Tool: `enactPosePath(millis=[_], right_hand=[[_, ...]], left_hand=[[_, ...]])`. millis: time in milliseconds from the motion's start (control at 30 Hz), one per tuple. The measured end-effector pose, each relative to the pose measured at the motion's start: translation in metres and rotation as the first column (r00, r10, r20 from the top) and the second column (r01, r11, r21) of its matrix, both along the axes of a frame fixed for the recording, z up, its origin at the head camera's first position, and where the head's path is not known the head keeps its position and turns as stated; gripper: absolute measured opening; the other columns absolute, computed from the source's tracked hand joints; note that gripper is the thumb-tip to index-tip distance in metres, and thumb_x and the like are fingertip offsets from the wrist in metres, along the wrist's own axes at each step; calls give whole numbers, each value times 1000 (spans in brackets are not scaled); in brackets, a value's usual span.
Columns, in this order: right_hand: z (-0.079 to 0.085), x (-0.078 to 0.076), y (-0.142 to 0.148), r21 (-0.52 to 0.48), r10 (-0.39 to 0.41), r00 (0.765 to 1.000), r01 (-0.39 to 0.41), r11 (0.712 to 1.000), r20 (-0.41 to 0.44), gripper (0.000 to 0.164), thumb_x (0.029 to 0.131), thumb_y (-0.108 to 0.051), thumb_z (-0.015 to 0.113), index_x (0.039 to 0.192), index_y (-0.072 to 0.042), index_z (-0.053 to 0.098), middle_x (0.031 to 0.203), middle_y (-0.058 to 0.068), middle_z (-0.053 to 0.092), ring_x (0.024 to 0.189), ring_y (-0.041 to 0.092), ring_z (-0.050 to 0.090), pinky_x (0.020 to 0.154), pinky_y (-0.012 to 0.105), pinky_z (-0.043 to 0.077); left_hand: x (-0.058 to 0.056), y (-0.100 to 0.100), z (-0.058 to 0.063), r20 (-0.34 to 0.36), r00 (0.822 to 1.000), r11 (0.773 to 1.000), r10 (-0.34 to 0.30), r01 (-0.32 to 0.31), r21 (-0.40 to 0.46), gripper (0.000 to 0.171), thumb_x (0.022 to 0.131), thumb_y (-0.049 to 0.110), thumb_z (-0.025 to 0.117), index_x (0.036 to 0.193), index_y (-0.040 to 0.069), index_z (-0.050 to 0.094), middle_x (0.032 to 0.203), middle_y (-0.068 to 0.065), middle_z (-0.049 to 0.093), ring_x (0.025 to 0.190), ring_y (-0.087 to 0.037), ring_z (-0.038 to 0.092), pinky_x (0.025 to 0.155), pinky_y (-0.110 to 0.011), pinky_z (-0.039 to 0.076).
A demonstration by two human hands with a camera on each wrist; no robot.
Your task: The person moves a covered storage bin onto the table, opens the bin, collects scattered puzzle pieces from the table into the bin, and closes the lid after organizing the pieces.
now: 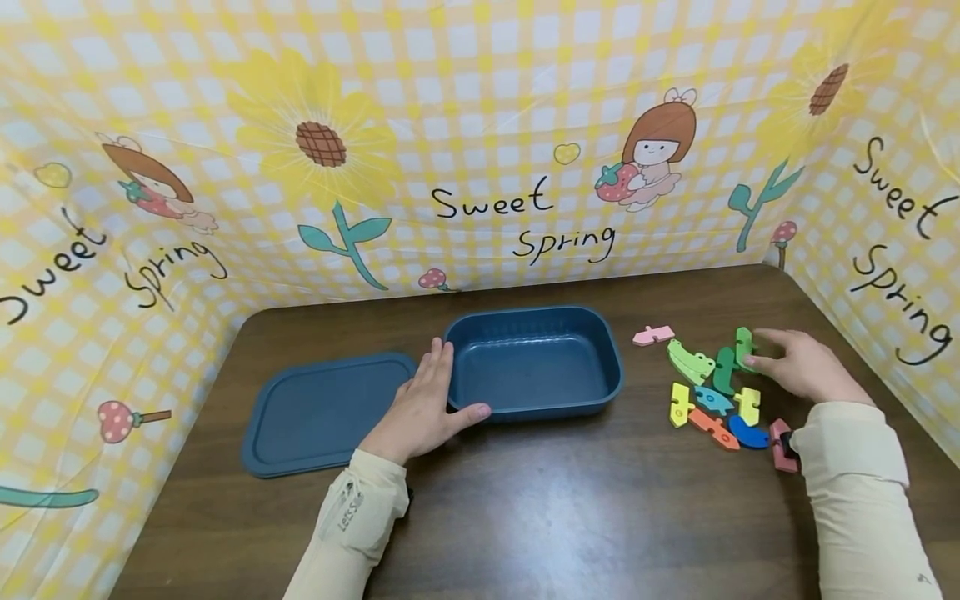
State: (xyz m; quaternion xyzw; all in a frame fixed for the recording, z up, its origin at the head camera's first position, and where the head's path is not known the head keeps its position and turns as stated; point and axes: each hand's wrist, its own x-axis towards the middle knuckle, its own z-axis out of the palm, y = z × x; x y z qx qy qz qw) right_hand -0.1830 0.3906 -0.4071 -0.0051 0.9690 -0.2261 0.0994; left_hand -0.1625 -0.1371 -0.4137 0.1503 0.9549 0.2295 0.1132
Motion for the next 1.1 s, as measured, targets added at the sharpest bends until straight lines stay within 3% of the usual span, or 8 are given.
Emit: enactPosePath(millis=[100,300,500,667,767,867,967,1100], right_hand=[[-4,1,5,26,-21,1000,21,999,1,63,99,-31,66,135,16,48,131,43,47,118,61,43,92,73,36],[-8,-2,6,32,-1,1000,1,999,8,45,97,-26,68,114,14,59,107,33,61,94,46,56,79,61,46],[-8,-7,5,47,36,999,-35,998,-19,19,95,-17,69,90,0,62,82,11,58,75,29,51,65,42,41],[-5,-5,10,99,50,998,-46,994,-35,14,92,-11,70,88,1,62,83,16,59,78,34,52,68,48,43],[-3,-4,14,113,15,1000,-14,994,-7,26,92,-13,70,103,9,62,97,28,60,89,44,53,76,59,44],[-4,-4,15,106,-2,1000,0,994,19,46,93,-24,71,113,15,58,107,35,58,95,47,53,81,62,45],[-5,-6,16,104,-2,1000,0,995,20,51,93,-32,72,108,14,58,98,29,59,87,41,53,73,52,47],[-7,-11,15,112,10,1000,-10,994,3,44,92,-36,72,96,6,58,85,17,56,77,32,51,64,40,42]], left_hand=[[0,1,0,3,1000,1000,-1,1,7,114,88,79,49,162,14,-9,166,-2,-19,153,-27,-5,117,-62,11],[-1,0,0,-10,1000,1000,-5,5,4,114,88,80,49,162,14,-9,166,-3,-19,153,-28,-5,117,-62,12],[0,0,0,-14,1000,1000,-9,9,7,116,87,83,46,162,12,-8,166,-4,-18,153,-29,-4,116,-62,12],[1,1,0,-14,1000,1000,-10,10,2,116,86,83,45,162,12,-7,166,-5,-17,153,-29,-4,116,-63,13],[0,2,0,-12,1000,1000,-13,13,2,116,87,82,46,162,12,-7,166,-5,-17,153,-30,-4,116,-63,12],[-1,2,0,-15,1000,1000,-12,12,-4,116,87,82,46,162,12,-7,166,-5,-17,153,-29,-4,116,-63,13],[-1,1,-1,-18,1000,1000,-13,13,-7,117,86,84,45,162,12,-7,166,-5,-17,153,-29,-4,116,-63,13],[-1,0,-2,-15,1000,1000,-15,15,-9,117,86,84,44,162,12,-8,166,-5,-17,153,-29,-4,116,-63,12]])
